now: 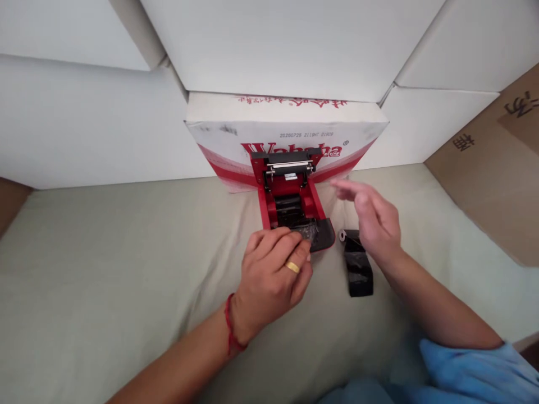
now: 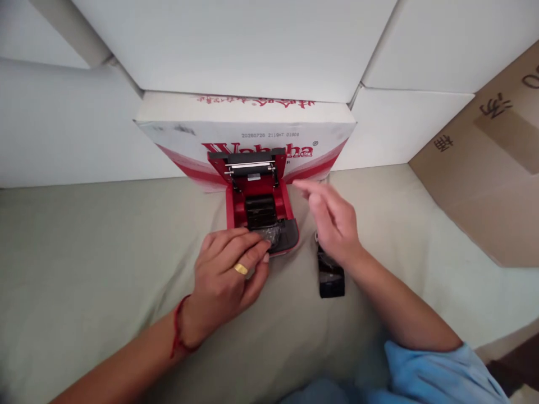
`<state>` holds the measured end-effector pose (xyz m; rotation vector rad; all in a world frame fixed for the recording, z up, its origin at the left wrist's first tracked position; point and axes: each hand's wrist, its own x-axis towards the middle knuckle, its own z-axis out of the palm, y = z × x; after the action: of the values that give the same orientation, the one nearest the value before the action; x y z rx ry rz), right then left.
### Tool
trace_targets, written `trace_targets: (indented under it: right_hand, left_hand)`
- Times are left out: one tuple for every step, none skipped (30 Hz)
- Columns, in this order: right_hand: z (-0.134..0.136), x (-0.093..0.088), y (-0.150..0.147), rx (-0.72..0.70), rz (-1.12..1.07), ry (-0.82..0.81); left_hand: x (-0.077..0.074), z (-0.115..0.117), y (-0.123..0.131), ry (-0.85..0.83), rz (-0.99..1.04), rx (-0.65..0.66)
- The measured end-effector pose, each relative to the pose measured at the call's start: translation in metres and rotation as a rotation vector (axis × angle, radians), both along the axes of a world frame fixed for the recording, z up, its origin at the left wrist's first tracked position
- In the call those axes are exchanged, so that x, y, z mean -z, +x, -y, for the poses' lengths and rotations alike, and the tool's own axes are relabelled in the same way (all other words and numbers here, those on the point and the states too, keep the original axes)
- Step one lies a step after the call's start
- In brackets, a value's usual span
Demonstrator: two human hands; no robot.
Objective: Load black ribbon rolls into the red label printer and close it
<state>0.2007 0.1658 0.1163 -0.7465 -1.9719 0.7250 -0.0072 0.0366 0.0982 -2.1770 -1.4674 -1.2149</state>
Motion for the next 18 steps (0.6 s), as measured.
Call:
trace_targets:
  right_hand:
    - [-0.011, 0.002, -0.006, 0.068, -0.046, -0.036]
    - [-0.022, 0.004, -0.012, 0.097, -0.074, -0.053]
    - [-0.033, 0.006, -0.019, 0.089, -0.086, -0.058]
    - [-0.044, 0.009, -0.025, 0.063, -0.088, -0.058]
    - [-0.052, 0.011, -0.031, 0.030, -0.083, -0.059]
    - [-0.058, 0.013, -0.036, -0.005, -0.074, -0.062]
    - [-0.062, 0.014, -0.041, -0.037, -0.066, -0.067]
    - [-0.064, 0.015, -0.044, -0.065, -0.060, -0.076]
    - [-0.064, 0.015, -0.047, -0.086, -0.058, -0.085]
    - [-0.063, 0.015, -0.049, -0.097, -0.060, -0.087]
    - [-0.061, 0.015, -0.050, -0.100, -0.063, -0.073]
    - [-0.059, 0.014, -0.050, -0.096, -0.061, -0.044]
    - [-0.057, 0.014, -0.051, -0.088, -0.049, 0.000]
    - [-0.055, 0.013, -0.050, -0.079, -0.027, 0.056]
    - [-0.053, 0.012, -0.050, -0.071, 0.003, 0.120]
    - [-0.052, 0.011, -0.050, -0.067, 0.041, 0.178]
    - [-0.051, 0.010, -0.050, -0.068, 0.076, 0.226]
    - [-0.050, 0.010, -0.051, -0.071, 0.105, 0.262]
  left_hand:
    - [0.006, -0.001, 0.001, 0.022, -0.016, -0.005]
    - [0.011, -0.002, 0.001, 0.045, -0.027, -0.009]
    - [0.015, -0.004, 0.001, 0.069, -0.038, -0.008]
    - [0.018, -0.005, 0.001, 0.088, -0.049, -0.005]
    - [0.021, -0.006, 0.000, 0.102, -0.059, -0.002]
    - [0.023, -0.006, -0.001, 0.110, -0.069, 0.000]
    - [0.026, -0.006, -0.002, 0.113, -0.078, -0.002]
    - [0.028, -0.004, -0.002, 0.110, -0.085, -0.005]
    - [0.031, -0.003, -0.003, 0.106, -0.088, -0.010]
    - [0.033, -0.001, -0.003, 0.099, -0.089, -0.018]
    - [0.036, 0.001, -0.003, 0.096, -0.086, -0.026]
    - [0.039, 0.002, -0.003, 0.098, -0.081, -0.032]
    - [0.041, 0.003, -0.002, 0.101, -0.075, -0.038]
    - [0.043, 0.003, -0.001, 0.106, -0.068, -0.043]
    - [0.044, 0.004, 0.000, 0.110, -0.063, -0.047]
    - [0.045, 0.004, 0.000, 0.112, -0.059, -0.049]
    - [0.046, 0.003, 0.001, 0.113, -0.057, -0.050]
    - [0.047, 0.003, 0.001, 0.112, -0.055, -0.050]
